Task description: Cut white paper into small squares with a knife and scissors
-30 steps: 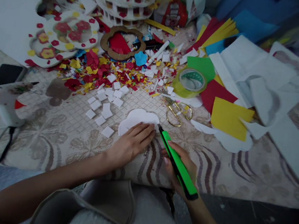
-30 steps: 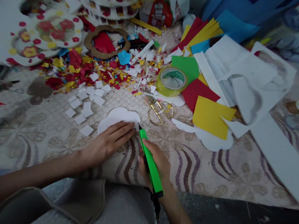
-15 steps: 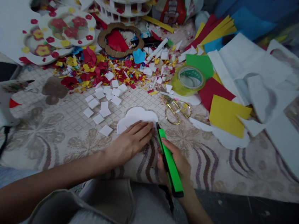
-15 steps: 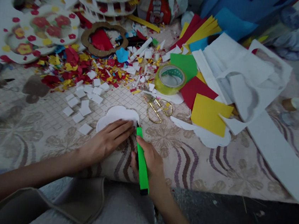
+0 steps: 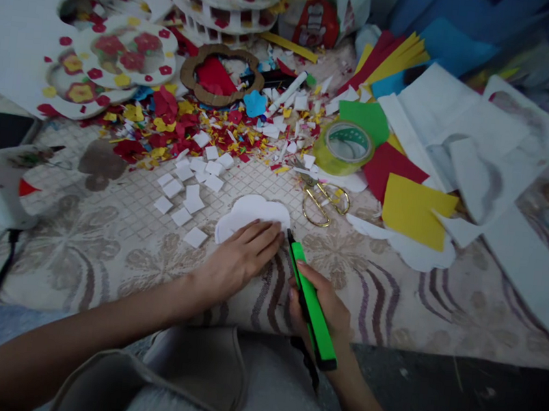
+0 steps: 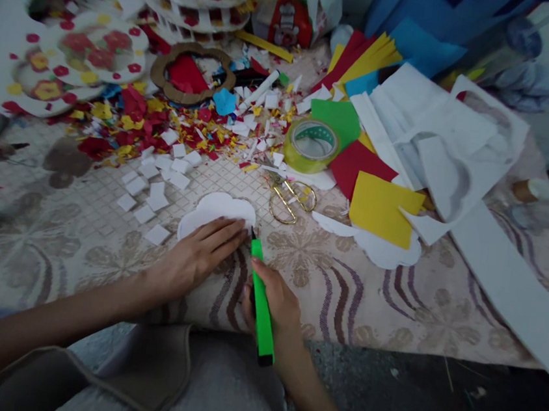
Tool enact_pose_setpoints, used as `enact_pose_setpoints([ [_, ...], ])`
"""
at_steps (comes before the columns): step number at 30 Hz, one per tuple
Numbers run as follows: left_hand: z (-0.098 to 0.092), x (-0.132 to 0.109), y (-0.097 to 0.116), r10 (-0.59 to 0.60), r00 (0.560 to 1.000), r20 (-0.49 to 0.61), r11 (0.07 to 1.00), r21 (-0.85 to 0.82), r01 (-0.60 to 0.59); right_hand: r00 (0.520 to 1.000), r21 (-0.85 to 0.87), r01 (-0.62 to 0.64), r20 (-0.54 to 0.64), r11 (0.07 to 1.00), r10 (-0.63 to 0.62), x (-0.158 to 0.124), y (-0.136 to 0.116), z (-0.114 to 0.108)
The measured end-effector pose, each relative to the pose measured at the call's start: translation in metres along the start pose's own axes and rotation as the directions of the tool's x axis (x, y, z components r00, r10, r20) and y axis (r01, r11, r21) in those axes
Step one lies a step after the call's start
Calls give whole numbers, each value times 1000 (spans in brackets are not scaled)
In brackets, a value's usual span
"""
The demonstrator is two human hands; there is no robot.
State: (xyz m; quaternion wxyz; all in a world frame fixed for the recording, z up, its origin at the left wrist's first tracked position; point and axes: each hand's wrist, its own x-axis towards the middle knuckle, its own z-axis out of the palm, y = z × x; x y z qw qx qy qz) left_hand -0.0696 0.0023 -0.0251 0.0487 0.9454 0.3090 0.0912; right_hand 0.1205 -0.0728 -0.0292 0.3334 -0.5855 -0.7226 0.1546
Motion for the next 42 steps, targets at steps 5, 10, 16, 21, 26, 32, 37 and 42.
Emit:
enact_pose_setpoints([
  [5,1,0,0,-8,1000,-1,1000,9,8,1000,6,2,19,1000,-2,-6,2,-2],
  [10,3,-1,-2,2,1000,-6,1000,3,-2,998,3,-56,9,998,56,-18,1,-5],
  [16,1,-2,-3,-7,1000,2,1000,-6,7,978,176,-161,-106,971,181,-27,4,-3],
  [21,-1,-2,-1,-16,1000,8,1000,-12,16,985,169,-162,-32,972,170,-13,7,-2],
  [26,-2,-1,0,-25,1000,14,1000,-19,25,994,138,-93,-38,986,99,-2,10,3],
  [32,-2,-1,0,-26,1000,7,999,-39,26,998,130,-46,-27,990,50,-2,10,6],
  [37,0,0,0,-18,1000,-6,999,-33,18,999,96,-12,-37,995,15,1,8,9],
  [42,0,0,0,-16,1000,23,999,-30,17,997,123,-45,-53,991,52,3,8,11],
])
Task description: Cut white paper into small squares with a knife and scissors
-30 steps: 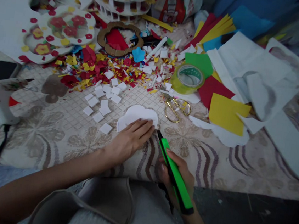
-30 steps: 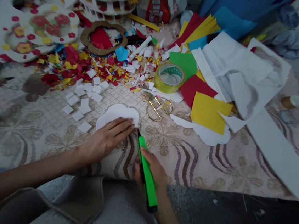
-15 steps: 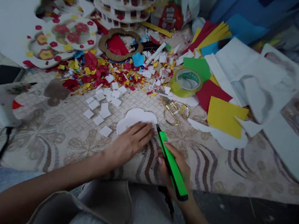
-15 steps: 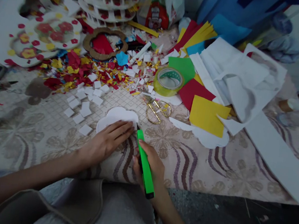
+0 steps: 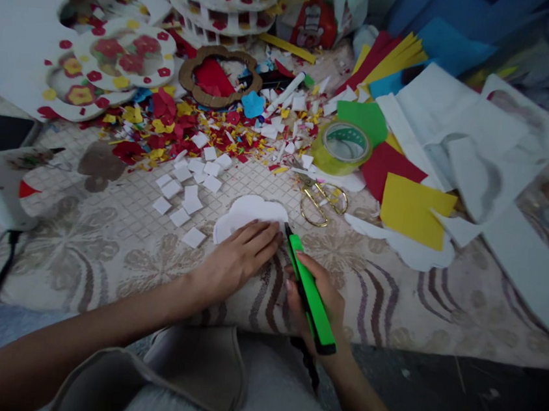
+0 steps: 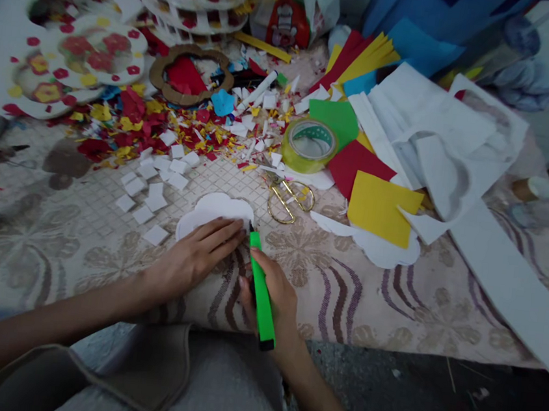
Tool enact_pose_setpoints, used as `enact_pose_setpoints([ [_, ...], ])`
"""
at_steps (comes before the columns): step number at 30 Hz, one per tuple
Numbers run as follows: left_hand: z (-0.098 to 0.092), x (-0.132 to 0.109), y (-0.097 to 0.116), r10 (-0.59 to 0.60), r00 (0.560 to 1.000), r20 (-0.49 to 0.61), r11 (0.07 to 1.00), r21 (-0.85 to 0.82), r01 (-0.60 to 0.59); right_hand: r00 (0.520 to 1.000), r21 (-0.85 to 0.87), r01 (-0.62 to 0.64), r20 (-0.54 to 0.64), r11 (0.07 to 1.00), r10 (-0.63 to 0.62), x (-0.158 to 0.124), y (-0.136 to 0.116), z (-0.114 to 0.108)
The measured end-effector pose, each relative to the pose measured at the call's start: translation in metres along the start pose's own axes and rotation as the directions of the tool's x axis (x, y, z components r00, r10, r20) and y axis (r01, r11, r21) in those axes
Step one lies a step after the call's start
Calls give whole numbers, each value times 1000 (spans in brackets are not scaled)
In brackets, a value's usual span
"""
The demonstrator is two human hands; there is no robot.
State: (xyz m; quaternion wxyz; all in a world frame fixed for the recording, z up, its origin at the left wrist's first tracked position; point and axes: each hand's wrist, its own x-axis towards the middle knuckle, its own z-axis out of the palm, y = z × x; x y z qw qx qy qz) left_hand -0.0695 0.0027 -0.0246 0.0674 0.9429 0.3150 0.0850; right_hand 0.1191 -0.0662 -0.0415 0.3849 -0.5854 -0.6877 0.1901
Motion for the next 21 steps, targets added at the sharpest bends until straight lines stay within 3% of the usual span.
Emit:
enact_pose_setpoints([
  [10,1,-1,-1,4,1000,-16,1000,21,-4,998,-41,-57,33,998,59,-18,-6,-16],
  [16,0,-1,-1,-5,1000,7,1000,7,5,987,53,-159,3,986,159,-27,-1,-15],
  [21,-2,-1,1,-17,1000,23,1000,9,17,988,129,-144,-41,981,151,-28,0,-16],
])
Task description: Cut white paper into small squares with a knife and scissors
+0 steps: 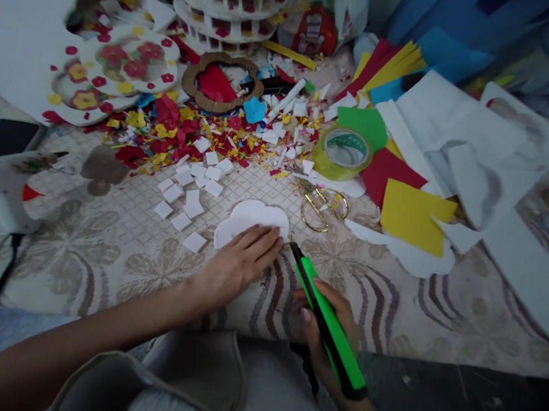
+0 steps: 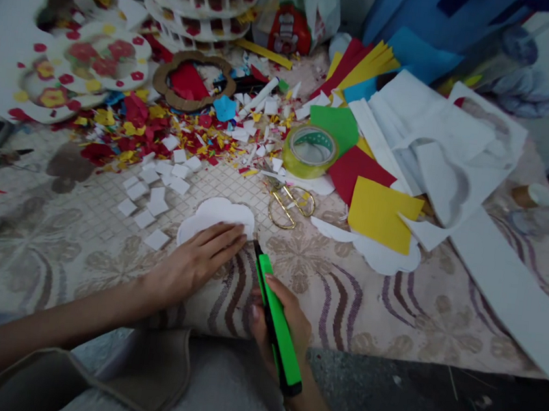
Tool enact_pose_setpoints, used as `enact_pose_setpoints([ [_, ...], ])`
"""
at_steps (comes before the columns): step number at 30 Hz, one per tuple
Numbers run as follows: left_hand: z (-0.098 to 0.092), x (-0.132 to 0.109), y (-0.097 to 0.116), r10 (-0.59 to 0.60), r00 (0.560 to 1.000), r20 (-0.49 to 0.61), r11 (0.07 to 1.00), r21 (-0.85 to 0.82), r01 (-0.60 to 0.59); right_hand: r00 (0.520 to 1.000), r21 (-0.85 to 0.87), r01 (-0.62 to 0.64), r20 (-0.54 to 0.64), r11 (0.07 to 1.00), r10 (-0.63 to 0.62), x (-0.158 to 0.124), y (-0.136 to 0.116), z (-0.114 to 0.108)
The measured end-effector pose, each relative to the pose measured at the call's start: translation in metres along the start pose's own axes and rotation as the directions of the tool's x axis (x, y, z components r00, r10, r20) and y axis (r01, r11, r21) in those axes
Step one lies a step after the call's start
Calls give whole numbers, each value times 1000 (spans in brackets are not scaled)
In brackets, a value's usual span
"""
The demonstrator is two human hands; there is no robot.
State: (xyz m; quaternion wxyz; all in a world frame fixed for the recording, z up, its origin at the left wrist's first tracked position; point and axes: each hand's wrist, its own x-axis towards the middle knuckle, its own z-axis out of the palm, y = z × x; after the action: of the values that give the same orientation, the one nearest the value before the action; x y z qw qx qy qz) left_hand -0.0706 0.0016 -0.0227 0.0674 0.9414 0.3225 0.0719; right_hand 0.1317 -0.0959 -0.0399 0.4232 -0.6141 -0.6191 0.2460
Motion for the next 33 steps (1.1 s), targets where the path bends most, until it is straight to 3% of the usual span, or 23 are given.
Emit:
enact_pose_setpoints([
  [11,-23,11,-10,104,994,38,993,45,-105,1000,-41,-7,-19,999,6,4,-4,-1],
  [17,-38,38,-22,207,972,113,974,67,-216,999,-82,30,-33,996,-33,6,-5,0],
  [27,-39,71,-53,367,929,44,919,-169,-356,995,-138,38,-86,990,-51,-8,-1,-4],
  [33,-34,88,-66,432,900,53,843,-379,-382,990,-176,139,20,974,-138,-9,-7,-2],
])
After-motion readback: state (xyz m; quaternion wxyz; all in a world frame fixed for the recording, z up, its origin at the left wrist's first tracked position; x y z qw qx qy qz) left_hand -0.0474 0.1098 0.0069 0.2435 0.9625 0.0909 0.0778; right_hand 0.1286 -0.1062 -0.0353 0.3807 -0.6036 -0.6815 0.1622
